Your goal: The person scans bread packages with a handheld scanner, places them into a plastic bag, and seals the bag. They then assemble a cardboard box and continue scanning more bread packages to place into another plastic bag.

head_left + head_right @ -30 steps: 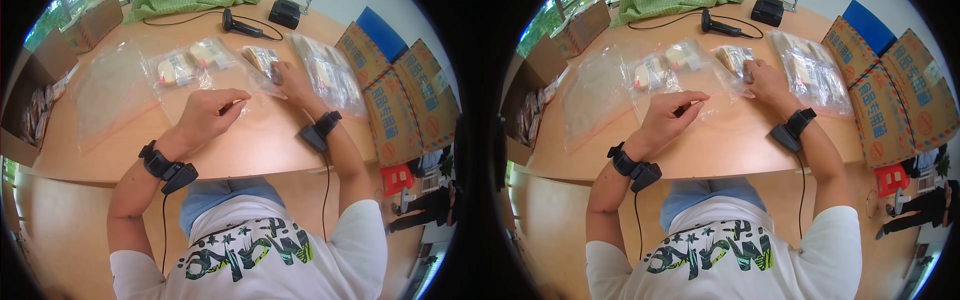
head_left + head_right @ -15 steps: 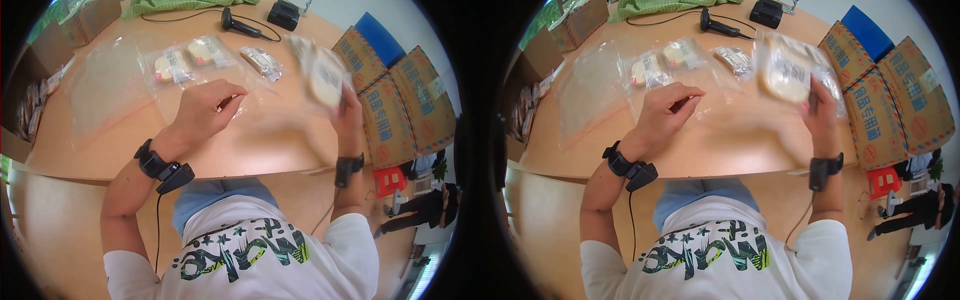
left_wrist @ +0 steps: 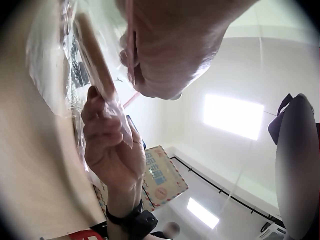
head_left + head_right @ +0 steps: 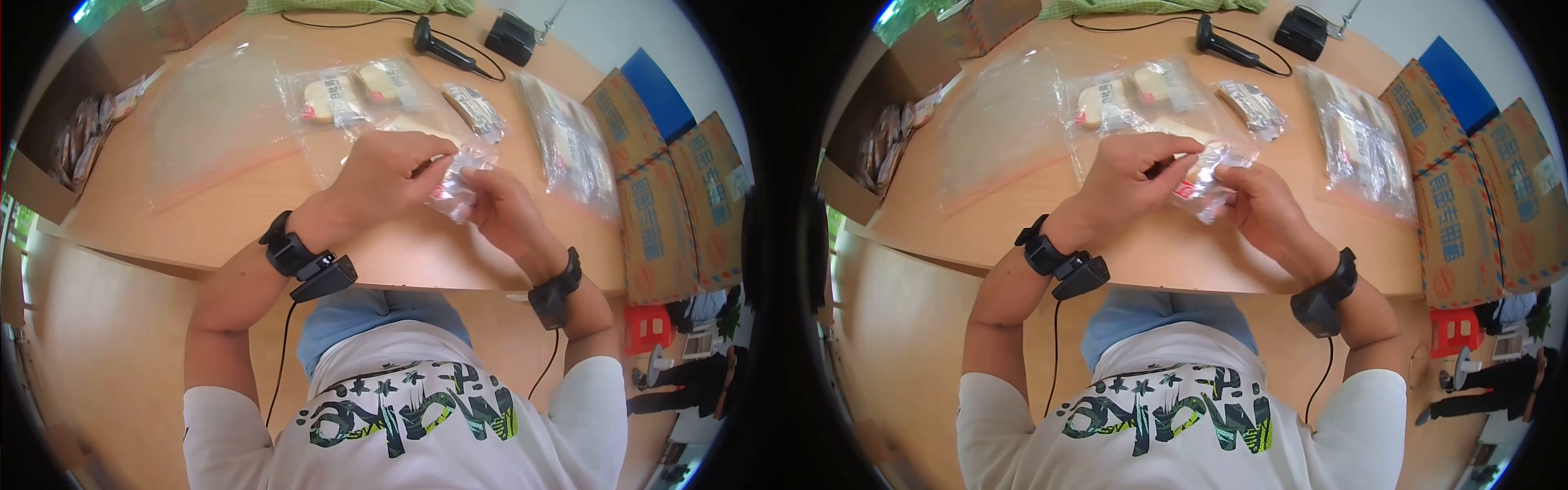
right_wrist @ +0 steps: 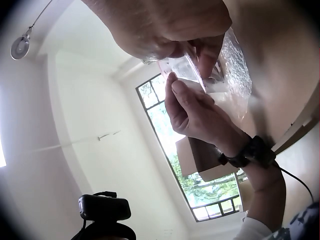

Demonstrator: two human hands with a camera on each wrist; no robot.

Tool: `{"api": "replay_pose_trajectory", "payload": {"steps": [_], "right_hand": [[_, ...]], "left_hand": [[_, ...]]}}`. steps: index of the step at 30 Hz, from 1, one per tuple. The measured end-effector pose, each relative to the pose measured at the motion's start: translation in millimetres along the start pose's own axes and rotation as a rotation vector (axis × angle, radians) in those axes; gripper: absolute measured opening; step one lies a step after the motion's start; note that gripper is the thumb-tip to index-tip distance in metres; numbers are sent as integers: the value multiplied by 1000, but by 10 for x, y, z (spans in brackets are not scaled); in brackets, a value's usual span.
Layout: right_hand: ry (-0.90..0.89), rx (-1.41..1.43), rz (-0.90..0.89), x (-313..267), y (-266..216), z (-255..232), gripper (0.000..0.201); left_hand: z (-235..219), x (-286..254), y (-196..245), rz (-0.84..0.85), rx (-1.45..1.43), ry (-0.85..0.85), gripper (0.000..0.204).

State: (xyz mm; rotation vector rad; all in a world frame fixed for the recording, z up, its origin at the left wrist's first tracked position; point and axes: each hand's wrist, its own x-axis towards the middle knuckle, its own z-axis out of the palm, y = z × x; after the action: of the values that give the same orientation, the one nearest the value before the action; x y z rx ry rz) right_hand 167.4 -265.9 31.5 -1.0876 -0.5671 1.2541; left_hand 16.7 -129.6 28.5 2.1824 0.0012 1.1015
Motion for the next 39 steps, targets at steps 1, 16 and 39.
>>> {"api": "replay_pose_trajectory", "payload": {"steps": [1,16,39], "right_hand": [[-33,13,12,55,35,53,22],[-384,-1056,29,289,52,292,18],[-796,-1174,-474,-81,-386,-66,42]], "left_hand": [[1,4,10,22,0,0,17],[8,-61,2,134,195,-7,15],[-198,90,110,-247,-68,-283,24]]}}
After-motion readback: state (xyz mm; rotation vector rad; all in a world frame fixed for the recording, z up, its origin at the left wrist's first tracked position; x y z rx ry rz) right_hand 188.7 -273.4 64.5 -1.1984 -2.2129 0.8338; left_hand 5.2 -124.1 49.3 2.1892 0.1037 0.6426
